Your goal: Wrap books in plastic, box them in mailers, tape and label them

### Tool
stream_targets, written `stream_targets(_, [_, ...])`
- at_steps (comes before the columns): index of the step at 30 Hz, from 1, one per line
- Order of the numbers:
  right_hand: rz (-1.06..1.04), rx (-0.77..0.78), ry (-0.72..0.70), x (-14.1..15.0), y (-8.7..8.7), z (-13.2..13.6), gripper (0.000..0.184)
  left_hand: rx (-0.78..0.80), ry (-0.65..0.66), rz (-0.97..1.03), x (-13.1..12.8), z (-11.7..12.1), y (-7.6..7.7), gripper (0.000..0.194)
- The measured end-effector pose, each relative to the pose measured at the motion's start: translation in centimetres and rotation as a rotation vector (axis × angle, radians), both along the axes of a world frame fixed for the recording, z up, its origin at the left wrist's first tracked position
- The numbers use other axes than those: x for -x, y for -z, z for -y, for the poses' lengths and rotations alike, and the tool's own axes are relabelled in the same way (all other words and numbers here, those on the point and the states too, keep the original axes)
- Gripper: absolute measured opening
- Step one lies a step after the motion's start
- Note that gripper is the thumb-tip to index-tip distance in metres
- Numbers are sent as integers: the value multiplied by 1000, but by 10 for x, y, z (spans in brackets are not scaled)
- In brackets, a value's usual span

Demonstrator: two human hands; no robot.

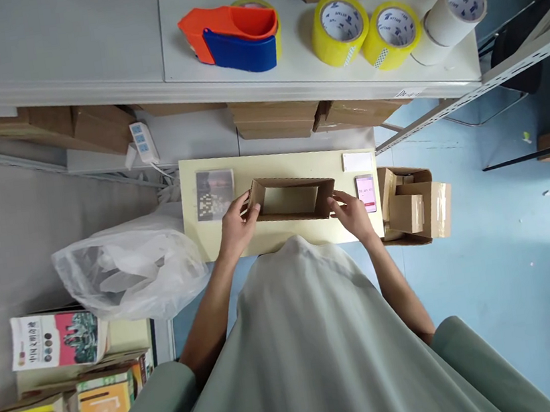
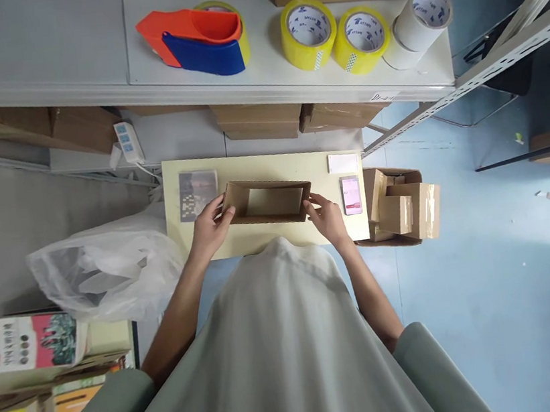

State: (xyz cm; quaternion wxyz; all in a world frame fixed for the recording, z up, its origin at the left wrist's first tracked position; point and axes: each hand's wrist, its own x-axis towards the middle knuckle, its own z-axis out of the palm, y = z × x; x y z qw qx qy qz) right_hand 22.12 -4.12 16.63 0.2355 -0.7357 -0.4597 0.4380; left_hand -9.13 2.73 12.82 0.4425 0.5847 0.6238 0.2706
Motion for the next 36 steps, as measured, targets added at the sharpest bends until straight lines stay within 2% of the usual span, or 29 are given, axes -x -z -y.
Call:
stream_targets(3, [51,-16,-9,-2,3,-4,73,-45,-14,-144,2,1,-2,48])
stream_targets(6, [167,-117,0,-6,0,-13,83,-78,-44,-274,2,3,-9,45])
stream_targets(10, [324,-198,-73,-17,-6,-35,74,-90,-57,-376,0,3,-20,36])
stream_targets(13, [427,-115,-188,-21,-8,-50,66,-70,-78,-421,-4,1,-23,29])
stream_targets(18, [474,30,-379,-6,-9,-57,36,-47,-108,-451,-19,3,-25,21])
stream_targets(23, [563,81,-515,14,-13,-44,44,-68,-83,-492,-36,2,-30,23])
stream_targets(28, [625,46,-449,0,-8,-43,51,-74,-44,-588,-31,1,-32,29])
stream_targets(34, [496,-12,-248,-16,-5,-37,61,-113,13,-636,-24,2,-32,15])
stream_targets(36, [483,12,-191,-16,-6,-29,64,-107,16,-632,-24,-2,-32,18])
